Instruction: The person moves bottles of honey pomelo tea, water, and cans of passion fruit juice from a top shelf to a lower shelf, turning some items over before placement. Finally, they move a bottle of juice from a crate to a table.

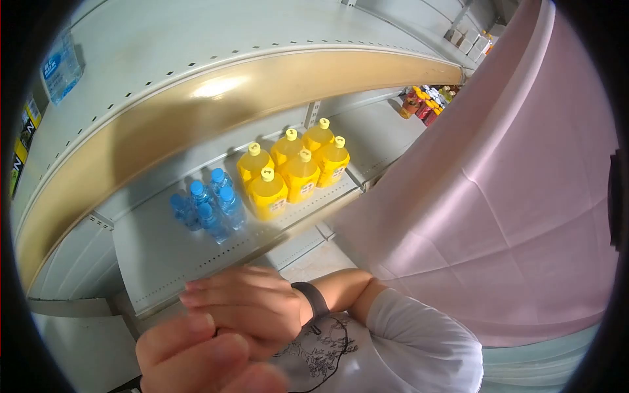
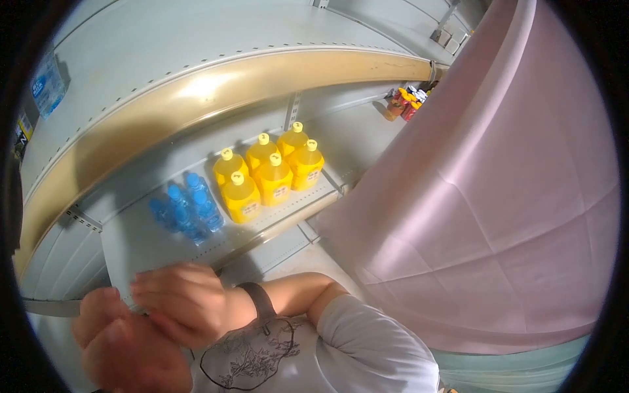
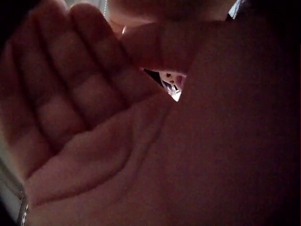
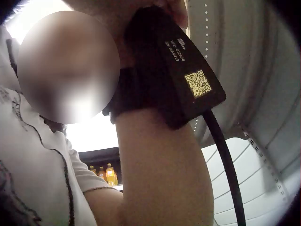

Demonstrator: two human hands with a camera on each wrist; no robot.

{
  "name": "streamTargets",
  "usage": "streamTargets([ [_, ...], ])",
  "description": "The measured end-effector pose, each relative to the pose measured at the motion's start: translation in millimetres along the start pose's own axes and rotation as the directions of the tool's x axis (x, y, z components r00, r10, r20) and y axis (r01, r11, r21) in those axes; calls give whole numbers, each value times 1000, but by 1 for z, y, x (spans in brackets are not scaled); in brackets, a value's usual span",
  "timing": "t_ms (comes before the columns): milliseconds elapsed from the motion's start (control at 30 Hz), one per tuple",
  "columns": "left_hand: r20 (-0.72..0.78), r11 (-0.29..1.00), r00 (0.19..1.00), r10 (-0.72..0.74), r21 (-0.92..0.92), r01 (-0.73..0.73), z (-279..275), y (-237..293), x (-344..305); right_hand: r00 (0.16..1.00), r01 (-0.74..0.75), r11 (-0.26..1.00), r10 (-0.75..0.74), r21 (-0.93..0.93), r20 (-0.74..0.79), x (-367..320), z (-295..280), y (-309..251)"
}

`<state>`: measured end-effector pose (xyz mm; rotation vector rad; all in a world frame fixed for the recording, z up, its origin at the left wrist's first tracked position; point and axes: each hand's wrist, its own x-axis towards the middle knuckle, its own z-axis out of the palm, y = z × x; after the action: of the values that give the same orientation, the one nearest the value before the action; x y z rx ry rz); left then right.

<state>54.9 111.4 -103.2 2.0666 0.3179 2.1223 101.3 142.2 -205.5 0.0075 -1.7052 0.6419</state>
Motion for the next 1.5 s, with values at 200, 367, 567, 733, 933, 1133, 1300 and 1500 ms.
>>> streamTargets([
  [200, 11, 949, 999, 51, 311, -52, -6, 15, -26, 997, 72, 997, -72, 8, 23, 2, -7, -7],
  [367, 182, 975, 974, 136, 148, -164, -21, -2, -25, 998, 66, 997, -65, -31, 22, -1, -6, -6],
  [567, 422, 828, 906, 12, 505, -246, -59, 20, -26, 997, 31, 999, -30, 8, -66, 5, 14, -6],
  [733, -8, 541, 992, -130, 838, 77, -75, 34, 16, 936, -191, 977, 150, 99, 317, 66, -1, -21],
  [933, -252, 624, 962, -103, 737, 260, -129, 24, 112, 938, -22, 998, 41, -59, 344, 171, 3, -26],
  [1133, -265, 234, 930, -254, 916, 325, -218, -6, 183, 797, -244, 906, 391, -346, 461, 301, 21, -20],
  [1300, -478, 182, 674, -564, 724, 666, -249, -35, 196, 775, -424, 860, 507, -284, 377, 343, 56, 31],
  [1500, -562, 148, 525, -639, 579, 802, -271, -58, 190, 690, -416, 790, 597, -450, 409, 345, 90, 76],
])
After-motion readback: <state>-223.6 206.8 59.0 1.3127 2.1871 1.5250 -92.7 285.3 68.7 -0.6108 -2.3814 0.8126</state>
